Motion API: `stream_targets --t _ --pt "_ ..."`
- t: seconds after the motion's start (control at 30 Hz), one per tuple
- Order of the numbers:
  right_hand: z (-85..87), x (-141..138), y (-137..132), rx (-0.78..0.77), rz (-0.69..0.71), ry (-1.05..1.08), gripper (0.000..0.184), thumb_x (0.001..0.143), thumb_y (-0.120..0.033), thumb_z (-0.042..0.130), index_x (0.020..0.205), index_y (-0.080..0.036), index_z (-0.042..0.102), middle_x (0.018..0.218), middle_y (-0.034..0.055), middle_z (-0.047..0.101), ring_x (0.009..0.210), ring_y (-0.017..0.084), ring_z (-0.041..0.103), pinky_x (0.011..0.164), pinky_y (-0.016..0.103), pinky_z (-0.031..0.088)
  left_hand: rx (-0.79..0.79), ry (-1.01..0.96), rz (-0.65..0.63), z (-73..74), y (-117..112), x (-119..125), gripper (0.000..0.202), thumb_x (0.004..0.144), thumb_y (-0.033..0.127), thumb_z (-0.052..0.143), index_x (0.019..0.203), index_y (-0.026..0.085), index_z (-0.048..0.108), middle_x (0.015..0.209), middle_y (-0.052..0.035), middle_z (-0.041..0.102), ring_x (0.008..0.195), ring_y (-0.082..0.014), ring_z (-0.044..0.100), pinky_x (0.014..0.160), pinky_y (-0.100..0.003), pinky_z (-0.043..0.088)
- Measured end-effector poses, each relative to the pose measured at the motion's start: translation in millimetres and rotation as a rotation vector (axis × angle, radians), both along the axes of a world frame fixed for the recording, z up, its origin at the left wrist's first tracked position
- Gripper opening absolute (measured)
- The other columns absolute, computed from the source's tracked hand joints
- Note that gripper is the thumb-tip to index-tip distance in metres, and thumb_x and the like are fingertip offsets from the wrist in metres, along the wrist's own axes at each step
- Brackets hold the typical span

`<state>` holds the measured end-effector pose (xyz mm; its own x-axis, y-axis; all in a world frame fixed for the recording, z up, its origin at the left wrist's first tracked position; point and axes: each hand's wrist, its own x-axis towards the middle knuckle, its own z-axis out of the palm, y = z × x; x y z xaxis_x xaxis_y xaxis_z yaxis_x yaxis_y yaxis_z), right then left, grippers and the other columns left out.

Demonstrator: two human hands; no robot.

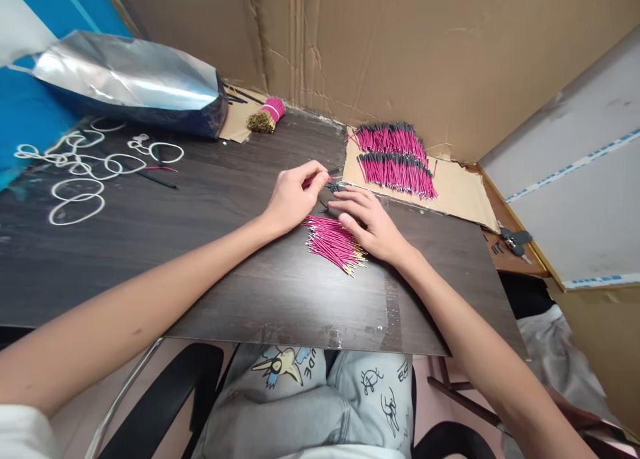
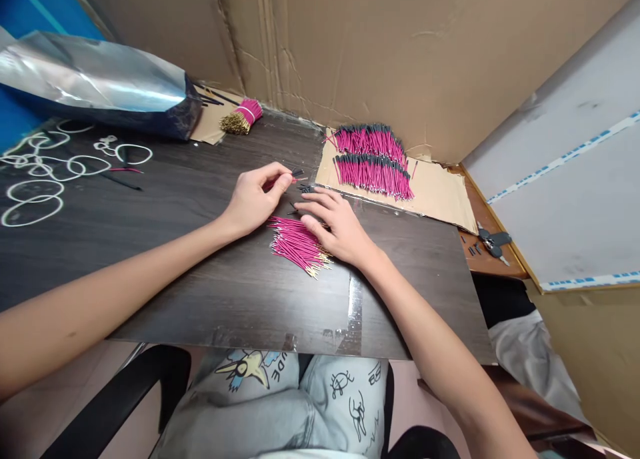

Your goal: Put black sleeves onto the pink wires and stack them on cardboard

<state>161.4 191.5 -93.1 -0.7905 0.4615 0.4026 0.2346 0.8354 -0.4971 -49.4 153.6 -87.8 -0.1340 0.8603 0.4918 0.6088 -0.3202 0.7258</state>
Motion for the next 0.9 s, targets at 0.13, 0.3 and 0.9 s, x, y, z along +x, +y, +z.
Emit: stream_targets --t 0.13,0.3,0.9 --pt "-4.2 -5.7 -2.7 0.024 0.057 -0.127 0.036 0.108 -0.043 0.044 0.132 -0.028 0.066 0.148 0.0031 0.058 0.151 0.026 0.031 0.121 0.056 0.027 -0.029 0.015 -0.019 -4.0 -1.0 3.2 0.024 0.097 0.03 0.049 0.088 0.017 0.067 0.081 -0.0021 0.071 0.07 -0.014 0.056 0.071 -0.026 0.045" --pt "-0.8 -7.5 -2.4 0.039 0.037 -0.129 0.037 0.11 -0.04 0.04 0.128 -0.024 0.069 0.133 0.0037 0.069 0.14 0.026 0.046 0.118 0.053 0.031 -0.028 0.005 -0.023 -3.7 -0.7 2.9 0.024 0.097 0.028 0.049 0.088 0.016 0.068 0.085 -0.0032 0.073 0.071 -0.0139 0.059 0.072 -0.026 0.046" --pt "-1.3 -1.4 8.2 -0.033 -0.207 -0.013 0.013 0.088 -0.012 0.063 0.093 -0.024 0.064 0.088 0.0023 0.071 0.085 0.023 0.06 0.081 0.04 0.045 -0.063 0.079 -0.159 -4.7 -1.4 6.5 0.027 0.097 0.03 0.049 0.081 0.017 0.066 0.069 0.0009 0.062 0.062 -0.0127 0.049 0.063 -0.027 0.038"
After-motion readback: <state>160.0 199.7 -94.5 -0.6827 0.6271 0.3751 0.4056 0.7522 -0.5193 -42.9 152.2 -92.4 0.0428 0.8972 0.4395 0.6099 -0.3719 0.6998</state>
